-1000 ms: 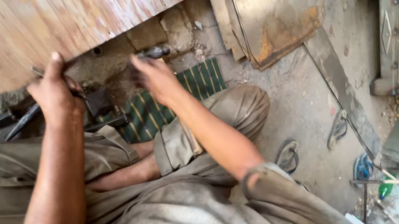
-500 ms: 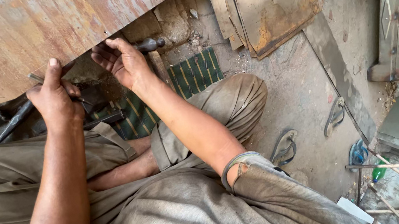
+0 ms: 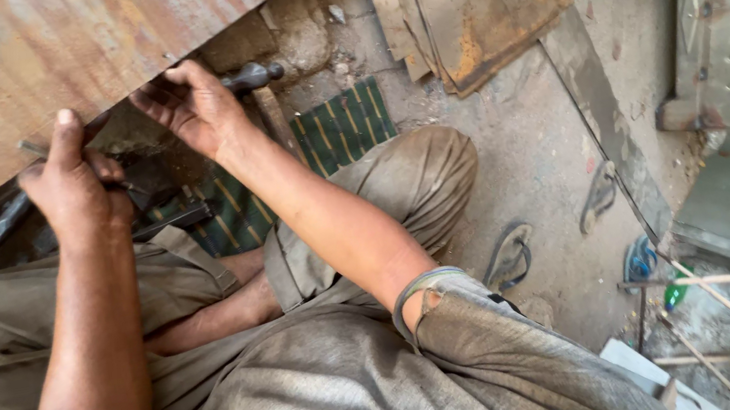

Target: The person sits on the floor and uses a hammer and chisel to repeatedly strike a large, rusty metal sheet. They adjust the sheet's position several times to work on different areas, continuing the hammering process throughout the clip.

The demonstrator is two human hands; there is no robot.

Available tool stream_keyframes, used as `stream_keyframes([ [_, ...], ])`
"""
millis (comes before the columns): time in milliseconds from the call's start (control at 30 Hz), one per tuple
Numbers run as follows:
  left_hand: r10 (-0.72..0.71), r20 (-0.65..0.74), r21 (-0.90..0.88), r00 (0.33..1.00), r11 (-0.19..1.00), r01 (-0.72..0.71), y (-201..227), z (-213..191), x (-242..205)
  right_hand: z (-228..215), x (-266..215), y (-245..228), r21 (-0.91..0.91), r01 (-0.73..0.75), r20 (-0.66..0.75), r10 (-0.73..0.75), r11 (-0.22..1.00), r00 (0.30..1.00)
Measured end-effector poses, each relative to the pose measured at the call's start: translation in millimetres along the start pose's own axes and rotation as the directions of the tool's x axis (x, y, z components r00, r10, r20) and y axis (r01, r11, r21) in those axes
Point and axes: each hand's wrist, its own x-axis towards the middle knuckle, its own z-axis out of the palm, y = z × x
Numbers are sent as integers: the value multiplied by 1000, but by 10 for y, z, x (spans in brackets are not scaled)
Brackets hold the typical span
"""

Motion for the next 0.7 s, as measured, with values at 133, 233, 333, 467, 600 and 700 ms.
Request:
stream_keyframes([
  [133, 13, 61, -17, 998, 1000, -12, -8, 31, 21, -25, 21, 49, -102, 131, -79, -139, 986, 987],
  [233, -15, 12, -36, 1000, 999, 16, -10, -9, 28, -14, 20, 138, -208, 232, -135, -263, 950, 955],
  [333, -39, 20, -26, 999, 999, 40, -18, -22, 32, 33, 22, 121, -80, 144, -138, -154, 986, 978],
  [467, -31, 50, -28, 998, 999, 32, -54, -49, 30, 77, -23, 39, -123, 109, -170, -129, 986, 977],
  [600, -60, -16, 11, 998, 998, 60, -28, -44, 44, 191, -88, 1, -31, 64, -126, -67, 997, 990],
  [700, -46, 12, -5, 999, 999, 46, -57, -59, 43, 166, -113, 8, -179, 45, -166, -75, 983, 983],
])
